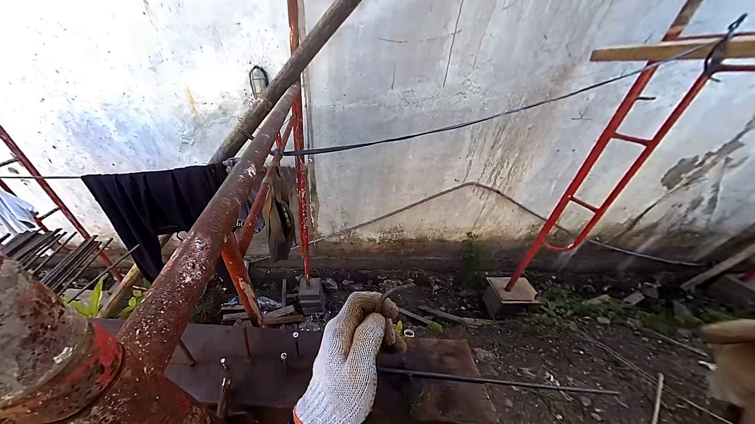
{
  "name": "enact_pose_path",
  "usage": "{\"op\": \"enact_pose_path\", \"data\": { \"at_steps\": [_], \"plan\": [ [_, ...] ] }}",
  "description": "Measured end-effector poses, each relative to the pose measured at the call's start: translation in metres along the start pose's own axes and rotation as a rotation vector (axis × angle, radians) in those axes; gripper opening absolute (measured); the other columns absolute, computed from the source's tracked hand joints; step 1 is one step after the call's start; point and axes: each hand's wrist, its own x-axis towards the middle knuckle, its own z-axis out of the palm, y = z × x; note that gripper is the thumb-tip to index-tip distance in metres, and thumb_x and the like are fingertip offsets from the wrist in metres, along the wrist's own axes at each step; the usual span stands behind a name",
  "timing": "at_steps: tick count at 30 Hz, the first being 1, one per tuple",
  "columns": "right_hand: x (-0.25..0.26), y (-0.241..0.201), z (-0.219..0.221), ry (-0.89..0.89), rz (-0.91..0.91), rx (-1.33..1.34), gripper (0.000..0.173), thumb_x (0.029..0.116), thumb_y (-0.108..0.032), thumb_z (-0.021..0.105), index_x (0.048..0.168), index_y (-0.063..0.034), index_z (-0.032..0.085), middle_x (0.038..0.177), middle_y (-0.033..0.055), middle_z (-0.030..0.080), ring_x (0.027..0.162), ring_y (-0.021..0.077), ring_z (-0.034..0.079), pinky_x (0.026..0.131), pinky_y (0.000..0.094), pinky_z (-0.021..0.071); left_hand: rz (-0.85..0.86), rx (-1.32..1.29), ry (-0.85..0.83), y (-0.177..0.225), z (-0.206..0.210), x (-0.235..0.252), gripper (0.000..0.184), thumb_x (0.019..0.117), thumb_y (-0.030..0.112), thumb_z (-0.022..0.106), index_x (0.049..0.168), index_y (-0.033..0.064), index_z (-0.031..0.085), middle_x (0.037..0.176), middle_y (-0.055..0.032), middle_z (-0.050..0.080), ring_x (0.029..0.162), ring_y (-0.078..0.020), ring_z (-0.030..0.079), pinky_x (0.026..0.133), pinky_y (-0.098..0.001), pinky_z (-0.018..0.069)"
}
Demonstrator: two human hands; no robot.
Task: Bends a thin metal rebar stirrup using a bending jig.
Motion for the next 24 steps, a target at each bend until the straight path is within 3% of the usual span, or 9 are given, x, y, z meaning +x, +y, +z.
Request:
{"op": "enact_pose_path", "data": {
  "at_steps": [2,5,9,12,15,18,19,24],
  "plan": [
    [0.018,-0.02,0.031,-0.273,0.052,-0.094,0.046,0.1122,-0.041,0.03,0.089,-0.0148,0.06,0.063,-0.0113,0.056,0.05,-0.0008,0.05,0.047,0.021,0.0422,0.031,-0.016,0.052,-0.002,0.005,0.0,0.03,0.1047,0.009,0.035,0.114,-0.0018,0.061,0.085,-0.0078,0.068,0.072,-0.0167,0.067,0.067,-0.0331,0.0596],
    [0.047,-0.019,0.09,-0.535,-0.1,-0.31,0.058,0.1057,-0.06,0.031,0.067,-0.0228,0.054,0.053,-0.0077,0.044,0.044,0.0062,0.038,0.042,0.0283,0.0316,0.092,-0.045,0.112,-0.004,0.013,0.002,0.03,0.1037,0.01,0.036,0.118,-0.0043,0.059,0.089,-0.0095,0.068,0.071,-0.0163,0.065,0.065,-0.0313,0.0576],
    [0.084,-0.04,0.153,-0.805,-0.346,-0.523,0.059,0.1017,-0.06,0.029,0.057,-0.0264,0.049,0.05,-0.0062,0.044,0.045,0.0113,0.044,0.043,0.0362,0.0342,0.124,-0.041,0.212,0.002,0.027,0.005,0.032,0.1072,0.015,0.038,0.118,-0.0046,0.06,0.083,-0.0062,0.066,0.066,-0.0124,0.061,0.058,-0.0267,0.0543],
    [0.104,-0.062,0.192,-0.947,-0.469,-0.578,0.059,0.103,-0.055,0.03,0.055,-0.0242,0.045,0.049,-0.0062,0.042,0.046,0.0112,0.045,0.045,0.0373,0.0347,0.093,-0.046,0.29,0.004,0.033,0.006,0.03,0.1076,0.016,0.04,0.113,-0.0019,0.063,0.078,-0.001,0.061,0.061,-0.0073,0.056,0.054,-0.0222,0.0493],
    [0.119,-0.077,0.222,-1.048,-0.623,-0.522,0.058,0.1031,-0.054,0.036,0.056,-0.0234,0.05,0.052,-0.0064,0.046,0.049,0.0101,0.048,0.047,0.0369,0.0367,0.072,-0.048,0.329,0.006,0.036,0.006,0.028,0.1063,0.015,0.04,0.109,0.0005,0.064,0.078,0.0026,0.06,0.059,-0.0023,0.051,0.052,-0.0179,0.0446],
    [0.134,-0.083,0.249,-1.135,-0.931,-0.472,0.05,0.0993,-0.049,0.044,0.061,-0.0249,0.064,0.06,-0.0104,0.056,0.064,0.0075,0.056,0.071,0.0415,0.0446,0.079,-0.044,0.34,0.006,0.038,0.006,0.028,0.1057,0.015,0.039,0.108,0.0021,0.064,0.077,0.0053,0.057,0.058,-0.0001,0.049,0.052,-0.0162,0.0424],
    [0.139,-0.084,0.258,-1.169,-1.014,-0.437,0.048,0.0985,-0.048,0.045,0.061,-0.0248,0.063,0.06,-0.0105,0.055,0.066,0.0078,0.055,0.075,0.0422,0.0425,0.082,-0.044,0.342,0.006,0.038,0.005,0.028,0.1057,0.015,0.039,0.107,0.0027,0.063,0.076,0.0059,0.057,0.058,0.0003,0.049,0.052,-0.0161,0.0422],
    [0.154,-0.105,0.299,-1.251,-1.333,-0.372,0.044,0.094,-0.044,0.049,0.055,-0.023,0.051,0.059,-0.0085,0.048,0.067,0.0099,0.052,0.073,0.0396,0.0381,0.08,-0.081,0.371,0.005,0.038,0.008,0.028,0.1054,0.014,0.038,0.105,0.0039,0.064,0.075,0.0063,0.057,0.058,0.0009,0.047,0.051,-0.0154,0.0406]
  ]
}}
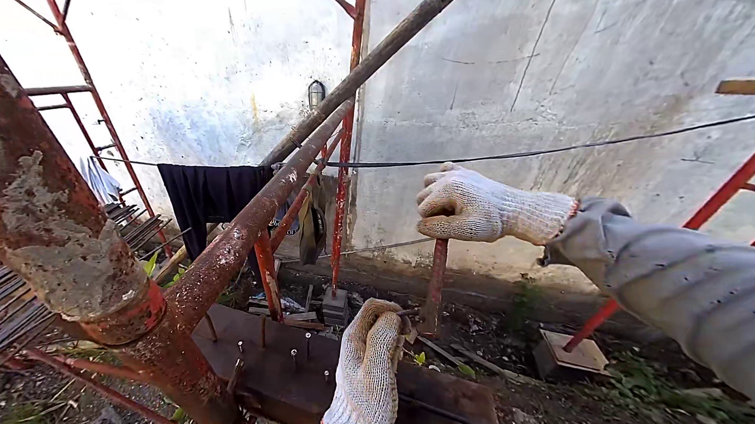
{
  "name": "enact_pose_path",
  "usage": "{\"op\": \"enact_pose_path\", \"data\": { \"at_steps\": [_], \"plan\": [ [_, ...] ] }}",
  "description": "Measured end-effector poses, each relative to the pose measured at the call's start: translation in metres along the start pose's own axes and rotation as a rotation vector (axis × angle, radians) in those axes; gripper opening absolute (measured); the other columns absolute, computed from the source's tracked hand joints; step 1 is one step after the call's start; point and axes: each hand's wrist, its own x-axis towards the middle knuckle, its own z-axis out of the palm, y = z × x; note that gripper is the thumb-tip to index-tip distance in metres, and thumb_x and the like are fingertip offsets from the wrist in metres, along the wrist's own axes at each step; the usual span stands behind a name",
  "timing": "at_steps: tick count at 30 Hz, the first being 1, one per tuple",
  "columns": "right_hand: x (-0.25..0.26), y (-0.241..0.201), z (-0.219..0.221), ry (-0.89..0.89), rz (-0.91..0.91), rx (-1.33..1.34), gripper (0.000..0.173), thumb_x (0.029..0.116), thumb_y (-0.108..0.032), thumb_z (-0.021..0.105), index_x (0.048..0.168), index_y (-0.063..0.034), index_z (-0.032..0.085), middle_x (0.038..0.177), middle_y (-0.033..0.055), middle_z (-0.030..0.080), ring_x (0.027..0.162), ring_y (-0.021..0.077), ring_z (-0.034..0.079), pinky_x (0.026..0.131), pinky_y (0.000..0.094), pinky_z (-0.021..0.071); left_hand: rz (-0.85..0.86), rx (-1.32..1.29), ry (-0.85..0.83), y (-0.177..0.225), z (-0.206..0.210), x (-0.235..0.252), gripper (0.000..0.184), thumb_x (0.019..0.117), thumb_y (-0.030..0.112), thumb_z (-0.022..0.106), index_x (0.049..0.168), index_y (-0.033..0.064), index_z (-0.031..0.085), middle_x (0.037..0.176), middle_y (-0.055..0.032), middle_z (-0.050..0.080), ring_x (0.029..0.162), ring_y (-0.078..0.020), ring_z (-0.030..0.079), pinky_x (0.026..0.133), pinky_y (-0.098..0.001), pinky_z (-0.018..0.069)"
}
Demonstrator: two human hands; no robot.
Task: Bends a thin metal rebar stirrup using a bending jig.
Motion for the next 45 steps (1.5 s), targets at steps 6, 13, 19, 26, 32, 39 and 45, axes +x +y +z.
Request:
{"op": "enact_pose_path", "data": {
  "at_steps": [6,13,19,26,32,39,45],
  "plan": [
    [0.046,-0.002,-0.018,-0.097,-0.165,-0.05,0.042,0.0911,-0.04,0.054,0.055,-0.0187,0.05,0.06,-0.004,0.048,0.072,0.0152,0.054,0.079,0.0437,0.0378,0.021,0.011,-0.005,-0.002,0.003,0.001,0.029,0.104,0.015,0.038,0.099,0.0063,0.065,0.073,0.0074,0.055,0.056,0.0018,0.045,0.05,-0.0149,0.0379],
    [0.067,0.001,-0.024,-0.151,-0.233,-0.072,0.041,0.0892,-0.037,0.054,0.054,-0.0179,0.047,0.058,-0.0034,0.046,0.071,0.0161,0.053,0.079,0.0441,0.0366,0.029,0.002,0.0,-0.003,0.004,0.0,0.028,0.1039,0.015,0.039,0.099,0.0061,0.065,0.072,0.0079,0.054,0.056,0.0023,0.044,0.05,-0.0148,0.0376],
    [0.076,-0.005,-0.024,-0.267,-0.195,-0.116,0.043,0.0906,-0.037,0.058,0.054,-0.0165,0.051,0.059,-0.0022,0.048,0.075,0.0175,0.054,0.083,0.0444,0.0368,0.042,0.003,0.003,-0.006,0.002,-0.001,0.028,0.1029,0.015,0.04,0.096,0.0061,0.065,0.075,0.0062,0.055,0.058,0.0014,0.046,0.051,-0.0157,0.0385],
    [0.064,-0.004,-0.006,-0.181,-0.177,-0.051,0.045,0.0955,-0.034,0.052,0.054,-0.0165,0.049,0.059,-0.0023,0.048,0.073,0.0168,0.055,0.081,0.0427,0.04,0.017,0.049,-0.062,0.005,-0.002,0.002,0.028,0.1028,0.018,0.038,0.092,0.0073,0.062,0.063,0.0059,0.05,0.051,-0.0027,0.046,0.047,-0.0203,0.0409],
    [0.033,-0.009,0.003,0.045,-0.173,-0.029,0.054,0.0972,-0.053,0.041,0.056,-0.0181,0.048,0.06,-0.0022,0.049,0.074,0.0187,0.057,0.079,0.0456,0.0426,-0.054,0.165,-0.082,0.018,0.005,0.009,0.03,0.1013,0.021,0.049,0.076,0.0127,0.062,0.061,0.0067,0.048,0.05,-0.0014,0.041,0.047,-0.019,0.0342],
    [0.026,0.004,0.01,0.048,-0.299,-0.167,0.064,0.0738,-0.075,0.057,0.069,-0.0111,0.057,0.071,0.0063,0.059,0.078,0.0279,0.062,0.078,0.0497,0.048,-0.155,0.288,-0.065,0.031,0.008,0.015,0.037,0.1042,0.028,0.053,0.073,0.0121,0.064,0.058,0.004,0.049,0.048,-0.0049,0.044,0.046,-0.0219,0.0377],
    [0.025,0.008,0.021,0.163,-0.359,-0.221,0.069,0.0726,-0.079,0.053,0.061,-0.0112,0.049,0.058,0.0063,0.051,0.061,0.0266,0.057,0.059,0.0462,0.043,-0.17,0.284,0.02,0.036,0.012,0.013,0.041,0.1059,0.029,0.048,0.072,0.0124,0.064,0.057,0.0033,0.05,0.047,-0.0065,0.046,0.045,-0.024,0.0396]
  ]
}}
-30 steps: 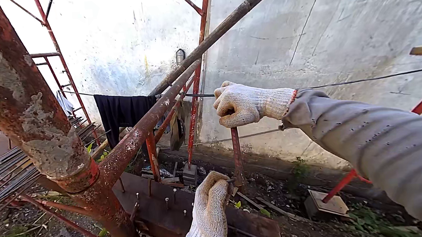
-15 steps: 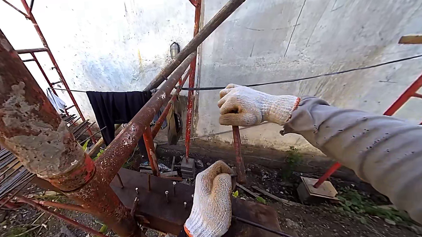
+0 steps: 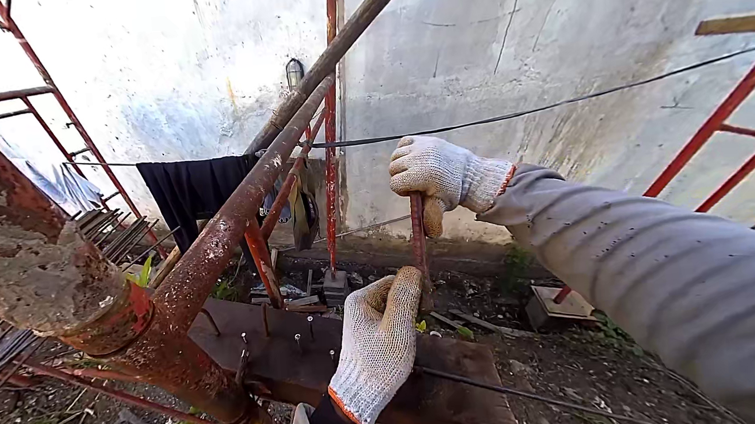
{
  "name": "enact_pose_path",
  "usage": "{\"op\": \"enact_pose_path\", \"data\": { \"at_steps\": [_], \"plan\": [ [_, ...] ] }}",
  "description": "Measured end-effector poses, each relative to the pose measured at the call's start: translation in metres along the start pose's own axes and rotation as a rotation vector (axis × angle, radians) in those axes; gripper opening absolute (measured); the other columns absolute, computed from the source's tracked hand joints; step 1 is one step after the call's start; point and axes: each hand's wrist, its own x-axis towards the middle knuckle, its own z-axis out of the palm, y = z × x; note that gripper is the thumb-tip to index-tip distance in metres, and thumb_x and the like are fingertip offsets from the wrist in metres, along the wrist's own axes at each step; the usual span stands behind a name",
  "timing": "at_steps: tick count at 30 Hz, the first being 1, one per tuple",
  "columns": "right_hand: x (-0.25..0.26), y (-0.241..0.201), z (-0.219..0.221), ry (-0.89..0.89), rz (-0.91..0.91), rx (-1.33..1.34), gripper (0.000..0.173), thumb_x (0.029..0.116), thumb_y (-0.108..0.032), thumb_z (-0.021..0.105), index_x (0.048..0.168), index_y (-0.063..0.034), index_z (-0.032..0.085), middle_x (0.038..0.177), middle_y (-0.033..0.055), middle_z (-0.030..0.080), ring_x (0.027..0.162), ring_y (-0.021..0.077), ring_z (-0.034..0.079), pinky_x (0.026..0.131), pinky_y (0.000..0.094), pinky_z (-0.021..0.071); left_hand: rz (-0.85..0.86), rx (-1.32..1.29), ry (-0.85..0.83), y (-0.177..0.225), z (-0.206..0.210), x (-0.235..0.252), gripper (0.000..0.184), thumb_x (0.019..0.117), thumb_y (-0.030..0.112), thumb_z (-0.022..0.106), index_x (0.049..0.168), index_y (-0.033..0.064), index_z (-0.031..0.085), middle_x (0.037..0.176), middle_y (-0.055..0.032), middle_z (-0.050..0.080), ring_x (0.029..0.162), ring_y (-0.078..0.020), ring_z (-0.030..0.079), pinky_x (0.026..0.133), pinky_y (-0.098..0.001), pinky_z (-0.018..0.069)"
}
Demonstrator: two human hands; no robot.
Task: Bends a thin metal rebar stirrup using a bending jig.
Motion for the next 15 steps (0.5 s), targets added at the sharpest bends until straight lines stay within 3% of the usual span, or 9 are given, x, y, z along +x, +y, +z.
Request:
{"op": "enact_pose_path", "data": {
  "at_steps": [3,7,15],
  "plan": [
    [-0.005,-0.003,0.003,0.035,0.024,0.017,0.062,0.0794,-0.069,0.052,0.061,-0.0106,0.05,0.059,0.0073,0.052,0.06,0.0274,0.057,0.059,0.0467,0.043,0.077,-0.017,-0.004,-0.011,0.001,0.003,0.04,0.1057,0.026,0.05,0.071,0.0129,0.065,0.055,0.0054,0.047,0.045,-0.0037,0.042,0.044,-0.0213,0.0365],
    [-0.019,-0.014,0.006,0.076,0.126,-0.007,0.068,0.0823,-0.075,0.047,0.061,-0.0109,0.049,0.057,0.0068,0.049,0.057,0.0257,0.055,0.058,0.046,0.042,0.066,-0.004,0.004,-0.012,0.002,0.004,0.035,0.1043,0.026,0.054,0.075,0.0119,0.069,0.056,0.0049,0.049,0.045,-0.0041,0.043,0.044,-0.0215,0.0373],
    [-0.038,-0.054,-0.016,-0.04,0.432,-0.036,0.063,0.067,-0.071,0.067,0.06,-0.0102,0.051,0.059,0.0063,0.053,0.061,0.0249,0.059,0.061,0.0467,0.0434,-0.005,-0.088,-0.036,-0.014,-0.004,0.011,0.037,0.1028,0.027,0.055,0.071,0.0122,0.066,0.054,0.0042,0.047,0.043,-0.0048,0.04,0.042,-0.0225,0.0352]
  ]
}}
